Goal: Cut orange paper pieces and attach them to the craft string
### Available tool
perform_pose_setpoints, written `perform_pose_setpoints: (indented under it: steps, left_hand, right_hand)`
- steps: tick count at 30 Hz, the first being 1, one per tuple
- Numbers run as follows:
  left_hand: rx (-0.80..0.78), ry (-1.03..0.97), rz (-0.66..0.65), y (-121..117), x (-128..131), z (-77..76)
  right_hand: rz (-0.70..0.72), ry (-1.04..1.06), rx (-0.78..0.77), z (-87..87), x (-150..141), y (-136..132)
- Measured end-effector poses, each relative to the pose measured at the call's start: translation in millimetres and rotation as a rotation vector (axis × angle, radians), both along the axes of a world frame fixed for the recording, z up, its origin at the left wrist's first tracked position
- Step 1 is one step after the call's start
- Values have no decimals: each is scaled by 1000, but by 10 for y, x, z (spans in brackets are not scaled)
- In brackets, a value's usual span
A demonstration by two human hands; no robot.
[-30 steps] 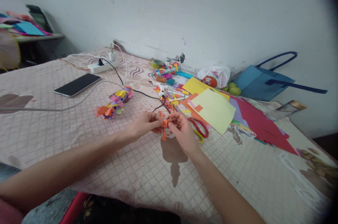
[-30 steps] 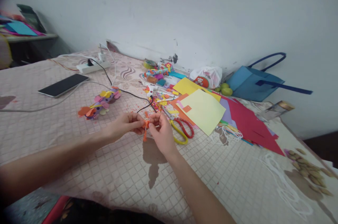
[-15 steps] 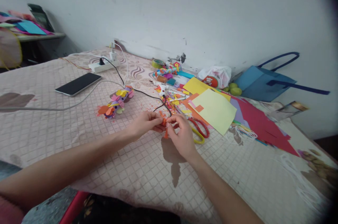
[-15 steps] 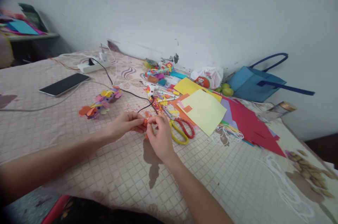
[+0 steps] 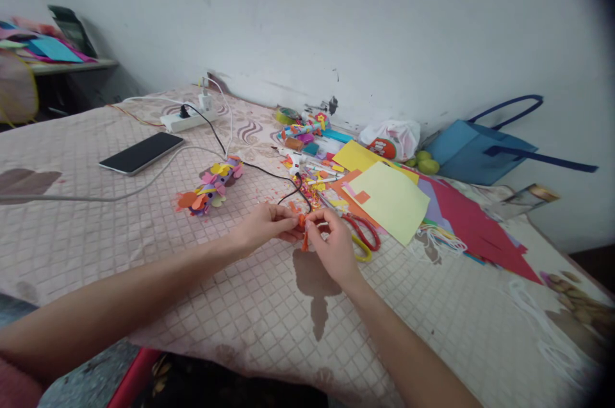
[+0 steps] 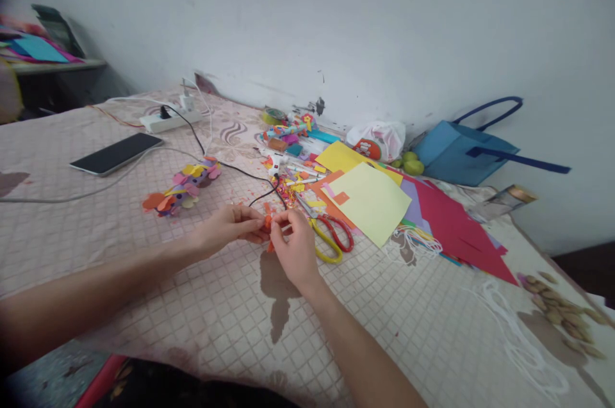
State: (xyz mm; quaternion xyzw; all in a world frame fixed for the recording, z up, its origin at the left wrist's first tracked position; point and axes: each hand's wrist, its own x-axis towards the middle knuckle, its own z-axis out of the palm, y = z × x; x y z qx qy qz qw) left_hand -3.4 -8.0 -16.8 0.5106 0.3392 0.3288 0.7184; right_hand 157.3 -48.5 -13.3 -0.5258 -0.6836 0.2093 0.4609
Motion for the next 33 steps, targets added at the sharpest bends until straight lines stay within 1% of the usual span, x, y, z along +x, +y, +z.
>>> perform_pose_setpoints:
  steps: [4, 25, 30, 33]
  left_hand:
    - [-6, -8, 2, -2, 1, 4]
    - [-21, -23, 0, -9, -1, 17]
    - [9, -9, 18, 1, 3, -4]
    - [71, 18, 39, -11, 10, 6]
  right_hand:
    - [5, 10, -22, 7, 3, 4]
    - [23, 45, -33, 10, -3, 1]
    - [18, 13, -21, 14, -15, -11]
    - [1, -22, -8, 15, -26, -26]
